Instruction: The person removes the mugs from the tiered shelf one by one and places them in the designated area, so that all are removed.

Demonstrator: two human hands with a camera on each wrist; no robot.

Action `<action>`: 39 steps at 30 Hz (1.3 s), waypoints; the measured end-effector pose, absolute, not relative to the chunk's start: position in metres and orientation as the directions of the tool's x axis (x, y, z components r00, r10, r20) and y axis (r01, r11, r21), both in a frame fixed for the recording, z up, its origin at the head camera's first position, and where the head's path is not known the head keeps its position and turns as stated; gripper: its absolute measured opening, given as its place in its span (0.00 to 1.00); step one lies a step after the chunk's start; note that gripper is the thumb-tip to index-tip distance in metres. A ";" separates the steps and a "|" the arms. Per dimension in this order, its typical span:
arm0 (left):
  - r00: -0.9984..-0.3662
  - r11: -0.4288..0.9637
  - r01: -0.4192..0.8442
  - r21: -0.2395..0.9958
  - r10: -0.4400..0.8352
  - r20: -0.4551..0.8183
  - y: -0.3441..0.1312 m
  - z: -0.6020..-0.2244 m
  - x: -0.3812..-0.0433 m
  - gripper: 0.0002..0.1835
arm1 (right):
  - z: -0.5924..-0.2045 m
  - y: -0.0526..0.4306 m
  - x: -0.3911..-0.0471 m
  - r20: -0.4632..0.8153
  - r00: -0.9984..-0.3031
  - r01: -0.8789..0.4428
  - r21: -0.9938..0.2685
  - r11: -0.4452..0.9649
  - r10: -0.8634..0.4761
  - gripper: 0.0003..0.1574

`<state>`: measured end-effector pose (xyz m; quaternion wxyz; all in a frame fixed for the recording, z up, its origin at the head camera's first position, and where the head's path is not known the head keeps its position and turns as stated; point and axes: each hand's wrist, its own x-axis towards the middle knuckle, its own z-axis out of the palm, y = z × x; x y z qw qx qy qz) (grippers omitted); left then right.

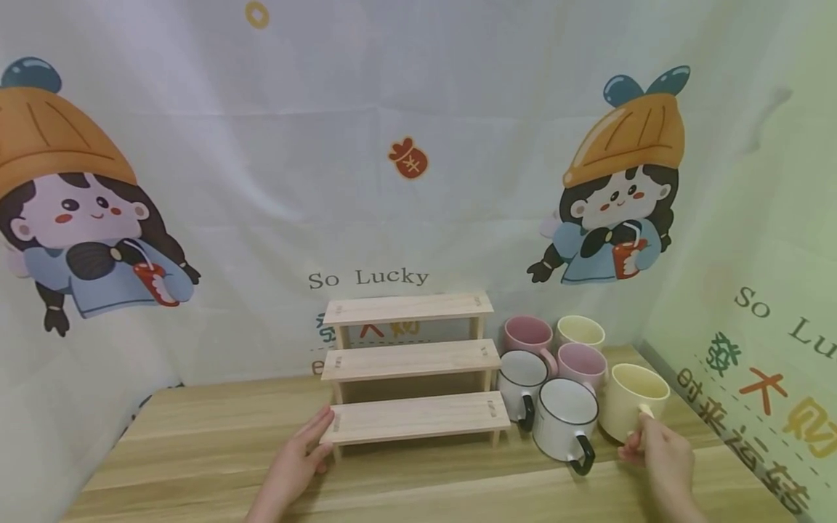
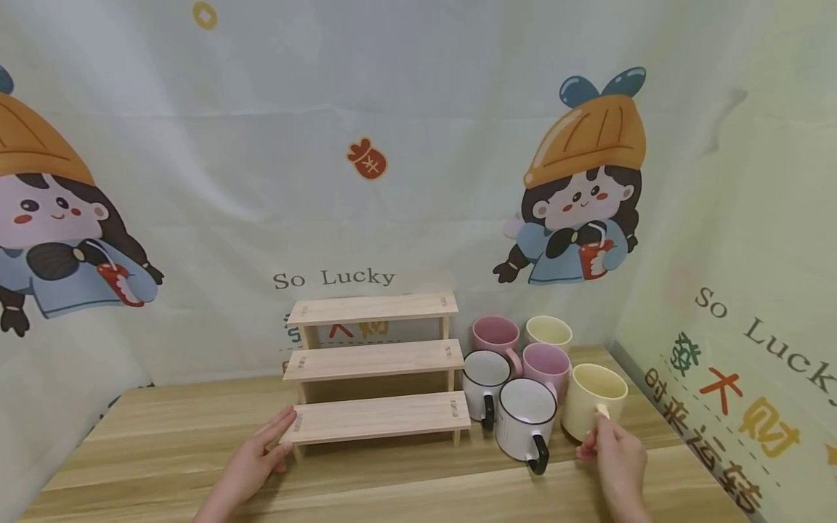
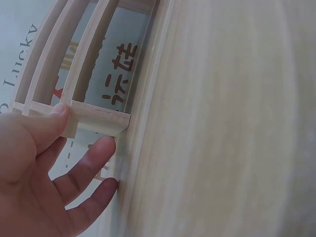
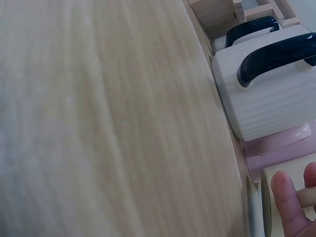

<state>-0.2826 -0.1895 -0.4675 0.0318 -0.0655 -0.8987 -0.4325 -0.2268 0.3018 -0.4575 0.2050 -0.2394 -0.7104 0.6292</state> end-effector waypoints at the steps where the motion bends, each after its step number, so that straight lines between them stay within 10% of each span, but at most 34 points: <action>1: -0.989 0.612 0.146 0.777 0.092 0.114 -0.189 -0.467 -0.283 0.30 | -0.458 0.302 -0.228 -0.013 -0.800 0.085 -0.992 0.092 0.600 0.30; 39: -0.988 0.592 0.153 0.791 0.088 0.125 -0.187 -0.468 -0.282 0.30 | -0.465 0.295 -0.225 -0.071 -0.815 0.171 -0.978 0.121 0.575 0.26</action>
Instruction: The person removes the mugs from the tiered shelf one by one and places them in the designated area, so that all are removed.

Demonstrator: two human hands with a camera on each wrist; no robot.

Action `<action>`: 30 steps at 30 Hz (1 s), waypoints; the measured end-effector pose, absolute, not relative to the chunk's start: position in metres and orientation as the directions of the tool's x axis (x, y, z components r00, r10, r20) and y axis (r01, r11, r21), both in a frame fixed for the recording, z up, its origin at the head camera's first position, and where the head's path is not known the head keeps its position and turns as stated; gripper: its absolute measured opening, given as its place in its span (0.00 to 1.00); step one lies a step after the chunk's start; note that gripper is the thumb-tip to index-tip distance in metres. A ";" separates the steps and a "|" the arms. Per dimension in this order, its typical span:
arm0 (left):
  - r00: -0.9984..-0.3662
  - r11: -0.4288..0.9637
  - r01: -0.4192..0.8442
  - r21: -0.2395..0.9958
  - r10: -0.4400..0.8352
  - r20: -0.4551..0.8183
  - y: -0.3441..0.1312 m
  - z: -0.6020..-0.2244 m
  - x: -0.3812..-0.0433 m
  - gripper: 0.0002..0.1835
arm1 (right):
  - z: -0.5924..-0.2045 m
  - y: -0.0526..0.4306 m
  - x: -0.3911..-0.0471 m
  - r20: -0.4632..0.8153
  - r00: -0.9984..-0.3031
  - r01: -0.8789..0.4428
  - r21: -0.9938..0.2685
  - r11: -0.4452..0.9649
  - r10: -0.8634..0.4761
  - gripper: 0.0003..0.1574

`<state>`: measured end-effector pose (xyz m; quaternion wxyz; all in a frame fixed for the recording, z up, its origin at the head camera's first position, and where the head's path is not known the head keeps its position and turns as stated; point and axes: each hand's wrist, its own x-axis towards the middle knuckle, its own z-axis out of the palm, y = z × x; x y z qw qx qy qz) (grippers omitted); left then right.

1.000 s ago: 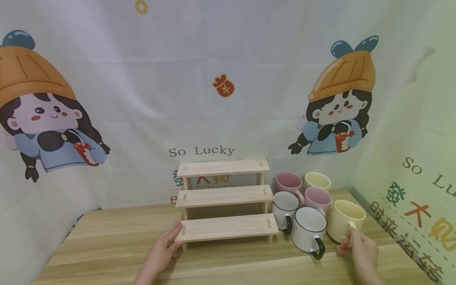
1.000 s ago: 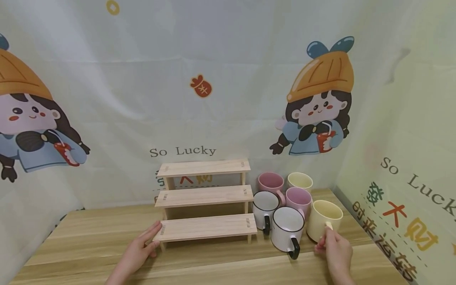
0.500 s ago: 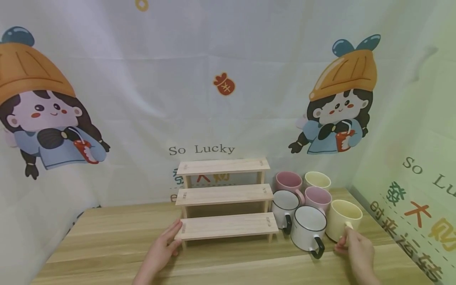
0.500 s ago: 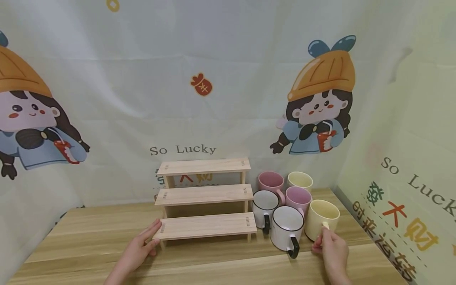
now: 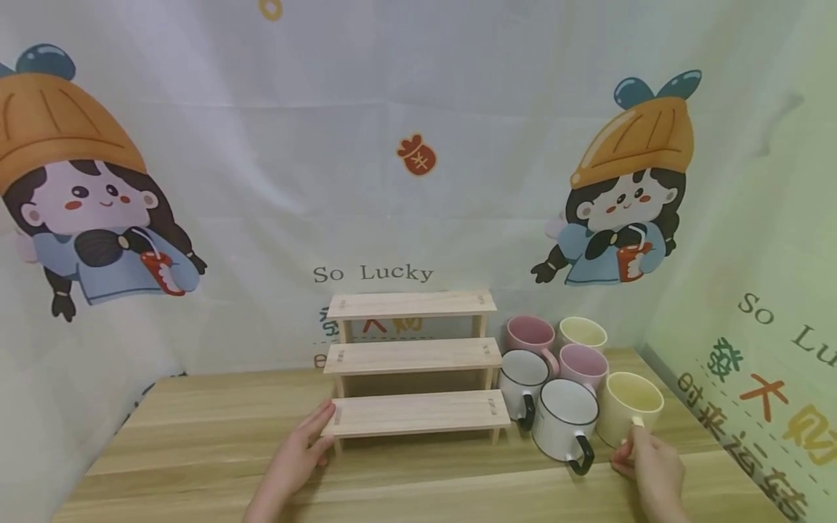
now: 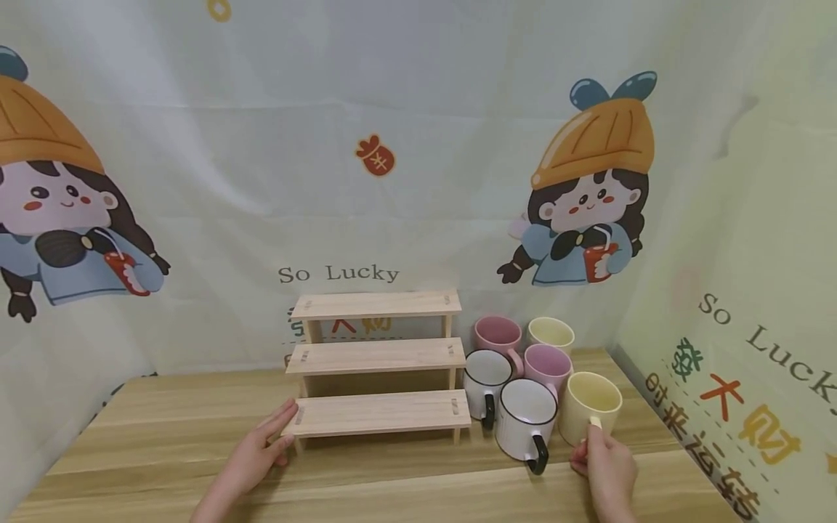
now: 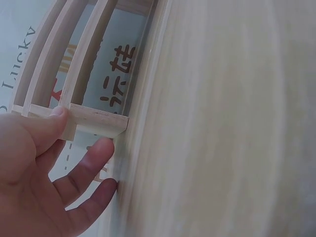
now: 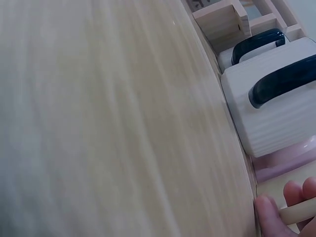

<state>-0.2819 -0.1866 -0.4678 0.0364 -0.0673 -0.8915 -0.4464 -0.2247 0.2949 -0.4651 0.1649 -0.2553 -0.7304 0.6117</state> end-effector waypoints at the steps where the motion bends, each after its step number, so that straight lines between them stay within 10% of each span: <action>1: -0.987 0.604 0.161 0.781 0.091 0.134 -0.186 -0.468 -0.282 0.30 | -0.466 0.295 -0.225 -0.069 -0.816 0.165 -0.979 0.116 0.574 0.26; 19: -0.949 0.614 0.297 0.732 0.273 0.156 -0.190 -0.464 -0.285 0.28 | -0.450 0.309 -0.217 0.004 -0.813 0.261 -0.891 0.371 0.582 0.33; 30: -0.938 0.874 0.343 0.345 0.299 0.175 -0.198 -0.436 -0.269 0.31 | -0.411 0.305 -0.214 0.373 -0.864 0.030 -0.632 0.774 0.338 0.28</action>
